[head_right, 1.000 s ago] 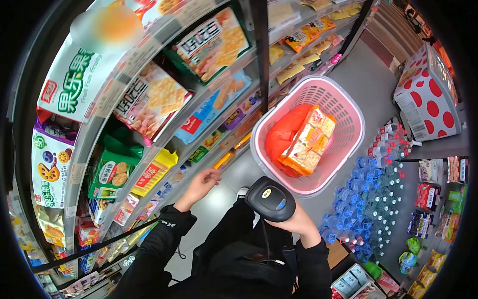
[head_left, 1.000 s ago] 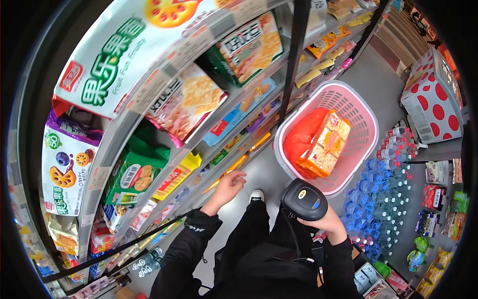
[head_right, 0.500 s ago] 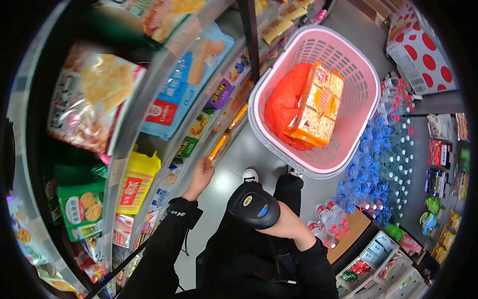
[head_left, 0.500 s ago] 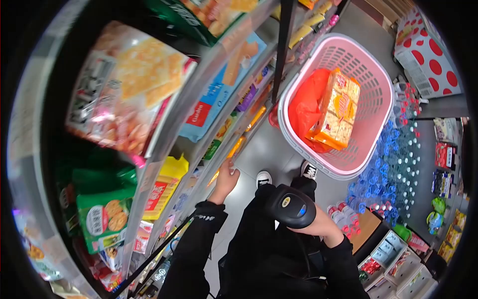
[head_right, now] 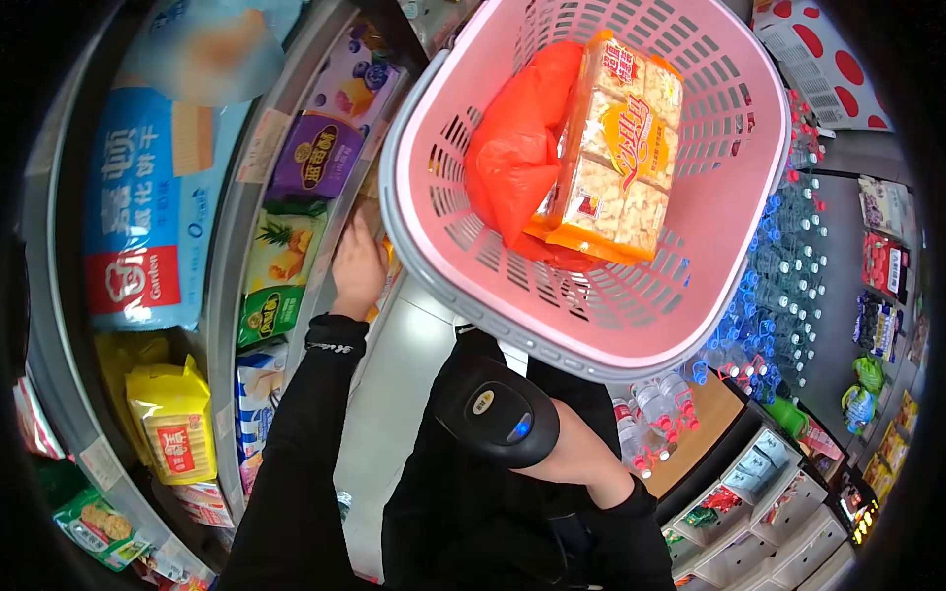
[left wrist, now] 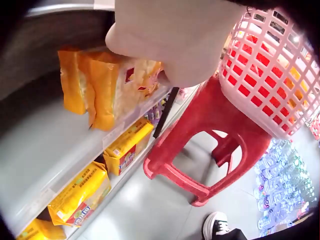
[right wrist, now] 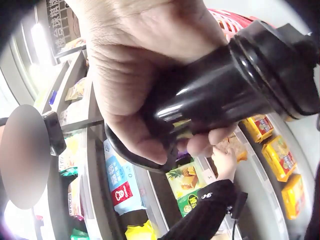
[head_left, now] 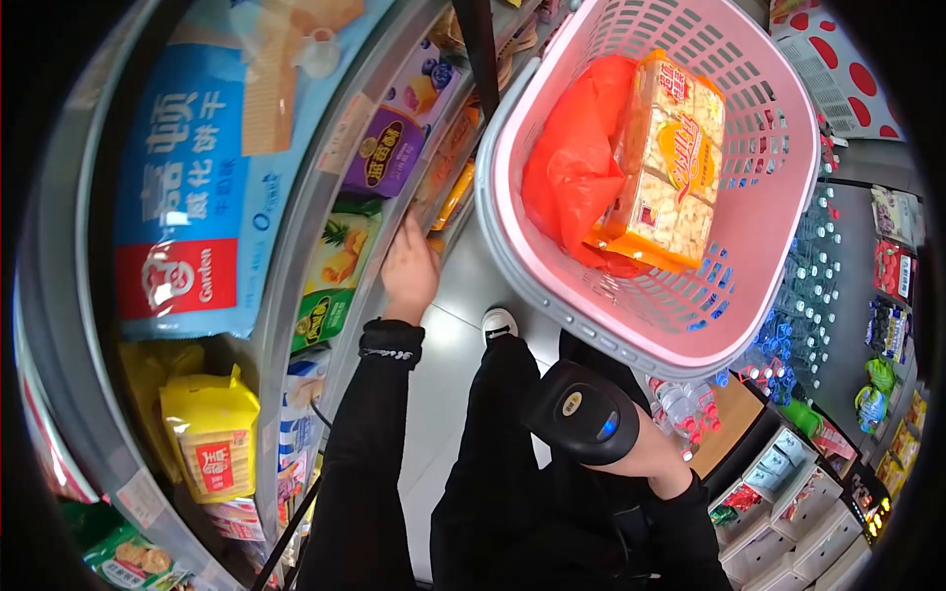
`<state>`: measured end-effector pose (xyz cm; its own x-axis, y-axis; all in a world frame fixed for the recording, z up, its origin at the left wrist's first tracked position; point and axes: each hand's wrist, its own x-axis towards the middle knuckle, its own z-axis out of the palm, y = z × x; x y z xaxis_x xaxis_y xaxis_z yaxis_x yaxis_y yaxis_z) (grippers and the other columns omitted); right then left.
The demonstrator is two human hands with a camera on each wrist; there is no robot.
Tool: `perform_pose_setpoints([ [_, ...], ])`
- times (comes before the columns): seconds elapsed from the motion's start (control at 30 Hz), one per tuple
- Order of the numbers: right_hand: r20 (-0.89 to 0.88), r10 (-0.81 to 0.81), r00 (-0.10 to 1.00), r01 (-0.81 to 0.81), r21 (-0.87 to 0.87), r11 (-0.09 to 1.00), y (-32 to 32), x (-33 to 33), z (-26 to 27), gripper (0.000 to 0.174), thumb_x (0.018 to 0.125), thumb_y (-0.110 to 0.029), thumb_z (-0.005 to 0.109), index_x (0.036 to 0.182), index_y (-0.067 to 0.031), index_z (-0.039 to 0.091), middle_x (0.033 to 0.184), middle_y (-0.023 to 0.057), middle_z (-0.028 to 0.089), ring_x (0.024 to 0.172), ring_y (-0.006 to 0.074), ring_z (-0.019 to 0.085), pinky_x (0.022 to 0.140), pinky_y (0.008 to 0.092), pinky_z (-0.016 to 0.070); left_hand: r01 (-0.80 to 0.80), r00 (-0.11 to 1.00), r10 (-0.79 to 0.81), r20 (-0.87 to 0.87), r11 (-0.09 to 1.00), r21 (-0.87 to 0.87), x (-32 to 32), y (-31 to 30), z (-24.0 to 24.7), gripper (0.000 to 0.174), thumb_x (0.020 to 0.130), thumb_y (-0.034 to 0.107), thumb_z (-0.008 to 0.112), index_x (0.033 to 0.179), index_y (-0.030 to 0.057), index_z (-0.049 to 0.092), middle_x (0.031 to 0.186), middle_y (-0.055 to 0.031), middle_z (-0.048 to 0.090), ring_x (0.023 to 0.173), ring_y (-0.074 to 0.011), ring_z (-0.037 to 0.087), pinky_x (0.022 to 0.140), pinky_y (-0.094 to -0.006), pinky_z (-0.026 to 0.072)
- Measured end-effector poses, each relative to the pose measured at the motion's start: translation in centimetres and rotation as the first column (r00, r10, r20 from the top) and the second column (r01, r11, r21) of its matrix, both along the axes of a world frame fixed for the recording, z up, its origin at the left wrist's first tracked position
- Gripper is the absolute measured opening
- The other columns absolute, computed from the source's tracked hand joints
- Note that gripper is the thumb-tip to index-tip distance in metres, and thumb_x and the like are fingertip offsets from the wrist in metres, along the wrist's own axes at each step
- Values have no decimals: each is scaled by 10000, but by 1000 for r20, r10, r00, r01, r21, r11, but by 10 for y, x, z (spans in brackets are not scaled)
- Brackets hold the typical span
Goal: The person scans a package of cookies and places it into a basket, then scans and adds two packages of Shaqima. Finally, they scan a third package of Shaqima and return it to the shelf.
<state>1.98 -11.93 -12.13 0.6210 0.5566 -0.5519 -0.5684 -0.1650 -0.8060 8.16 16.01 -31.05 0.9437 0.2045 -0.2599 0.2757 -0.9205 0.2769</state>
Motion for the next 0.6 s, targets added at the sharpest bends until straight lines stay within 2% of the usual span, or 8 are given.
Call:
perform_pose_setpoints([
  [0.03, -5, -9, 1000, 9, 6, 1000, -3, 2, -3, 578, 583, -64, 698, 1106, -7, 459, 995, 79, 555, 899, 158, 518, 822, 287, 397, 31, 971, -60, 231, 991, 127, 1, 5, -13, 546, 787, 204, 493, 1248, 5, 277, 1157, -240, 418, 1002, -377, 459, 793, -405, 402],
  [0.07, -9, -9, 1000, 9, 2, 1000, -5, 4, -5, 578, 583, -64, 698, 1106, -7, 459, 995, 79, 555, 899, 158, 518, 822, 287, 397, 31, 972, -59, 228, 992, 123, 6, 10, -18, 546, 787, 204, 493, 1248, 5, 277, 1157, -240, 418, 1002, -377, 459, 793, -405, 402],
  [0.13, 7, -28, 1000, 28, -6, 1000, -10, 7, -9, 606, 575, -81, 709, 1117, -2, 450, 1045, 95, 536, 944, 176, 508, 846, 294, 383, -77, 997, 78, -6, 988, 132, 16, 20, -29, 477, 778, 273, 519, 1150, -6, 411, 1021, -227, 513, 893, -367, 522, 749, -410, 430],
  [0.17, 5, -23, 1000, 23, -7, 1000, -12, 10, -12, 606, 575, -81, 709, 1117, -2, 450, 1045, 95, 536, 944, 176, 508, 846, 294, 383, -130, 991, 129, 17, 991, 44, 19, 27, -38, 434, 784, 321, 526, 1063, -8, 480, 944, -232, 544, 854, -373, 535, 737, -409, 434],
  [0.3, 74, 159, 984, -156, -49, 987, -14, 17, -23, 738, 518, -112, 751, 1162, -12, 405, 1112, 94, 499, 1022, 194, 478, 890, 325, 362, -53, 984, 59, 167, 998, -39, 20, 43, -55, 418, 780, 313, 539, 1053, 0, 488, 936, -229, 547, 847, -372, 537, 726, -410, 435],
  [0.47, 61, 201, 978, -195, -89, 977, -7, 23, -24, 722, 512, -106, 743, 1149, -9, 416, 1101, 98, 501, 1020, 203, 481, 894, 324, 360, -78, 978, 49, 204, 988, 135, 14, 23, -40, 460, 767, 329, 566, 1078, 5, 469, 962, -222, 538, 857, -368, 535, 725, -406, 437],
  [0.5, 26, 177, 984, -175, -66, 982, -6, 24, -24, 651, 573, -116, 714, 1146, -9, 423, 1109, 113, 498, 1028, 209, 479, 892, 316, 360, -32, 950, -22, 311, 985, 167, 10, 24, -45, 466, 759, 331, 577, 1075, 7, 467, 966, -217, 536, 855, -363, 535, 721, -406, 436],
  [0.6, 29, 182, 983, -181, -51, 982, -3, 26, -25, 577, 636, -126, 684, 1142, -10, 432, 1113, 125, 498, 1030, 214, 480, 888, 306, 361, -84, 976, 58, 212, 990, 116, 17, 17, -33, 463, 746, 309, 592, 1072, 4, 468, 966, -216, 536, 862, -359, 533, 727, -399, 436],
])
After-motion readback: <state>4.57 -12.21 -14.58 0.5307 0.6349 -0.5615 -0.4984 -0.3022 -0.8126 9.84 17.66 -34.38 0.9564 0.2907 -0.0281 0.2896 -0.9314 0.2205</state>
